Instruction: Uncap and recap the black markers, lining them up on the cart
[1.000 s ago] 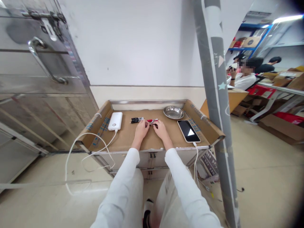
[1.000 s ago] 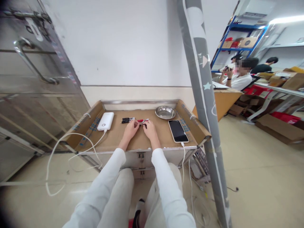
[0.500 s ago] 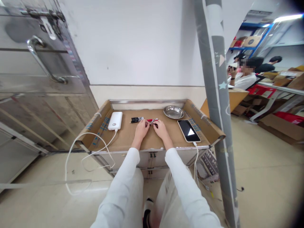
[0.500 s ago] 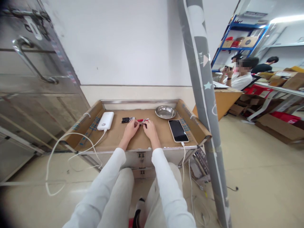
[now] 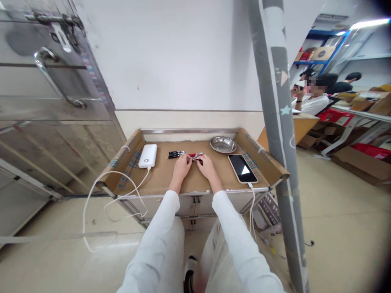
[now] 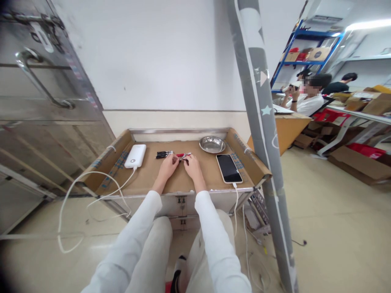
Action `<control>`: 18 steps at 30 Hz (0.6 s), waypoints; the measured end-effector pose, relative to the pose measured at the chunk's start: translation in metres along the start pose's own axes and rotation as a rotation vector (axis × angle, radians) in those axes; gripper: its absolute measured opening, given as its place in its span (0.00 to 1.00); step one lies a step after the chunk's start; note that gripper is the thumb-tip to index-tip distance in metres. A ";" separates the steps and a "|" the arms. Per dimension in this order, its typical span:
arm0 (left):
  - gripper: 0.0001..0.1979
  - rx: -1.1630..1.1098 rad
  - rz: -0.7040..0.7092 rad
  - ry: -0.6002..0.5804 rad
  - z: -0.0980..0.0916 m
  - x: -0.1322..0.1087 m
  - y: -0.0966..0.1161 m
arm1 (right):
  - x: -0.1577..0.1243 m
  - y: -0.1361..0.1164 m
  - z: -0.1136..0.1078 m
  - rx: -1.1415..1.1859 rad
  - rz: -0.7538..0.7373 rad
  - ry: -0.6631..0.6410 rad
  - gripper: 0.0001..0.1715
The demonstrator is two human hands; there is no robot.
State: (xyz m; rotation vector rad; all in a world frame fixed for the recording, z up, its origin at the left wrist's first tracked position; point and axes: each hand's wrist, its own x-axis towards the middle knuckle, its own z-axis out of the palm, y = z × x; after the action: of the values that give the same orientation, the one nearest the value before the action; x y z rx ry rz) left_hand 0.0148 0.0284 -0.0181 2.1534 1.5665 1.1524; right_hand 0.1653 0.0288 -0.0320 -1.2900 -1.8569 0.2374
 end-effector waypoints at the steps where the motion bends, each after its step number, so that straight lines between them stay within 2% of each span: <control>1: 0.02 0.004 0.012 -0.002 0.000 0.000 0.000 | 0.000 0.000 0.000 0.001 0.000 0.001 0.12; 7: 0.04 0.038 0.118 -0.045 0.000 0.000 0.004 | 0.000 0.003 0.002 0.010 -0.008 0.006 0.13; 18: 0.07 0.038 0.120 -0.032 0.000 0.000 0.003 | -0.001 -0.001 0.000 0.042 0.034 0.110 0.17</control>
State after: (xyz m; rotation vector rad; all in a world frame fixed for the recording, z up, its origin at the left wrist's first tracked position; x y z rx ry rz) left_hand 0.0170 0.0270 -0.0169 2.3068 1.4752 1.1259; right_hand 0.1650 0.0275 -0.0315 -1.2812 -1.7298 0.2181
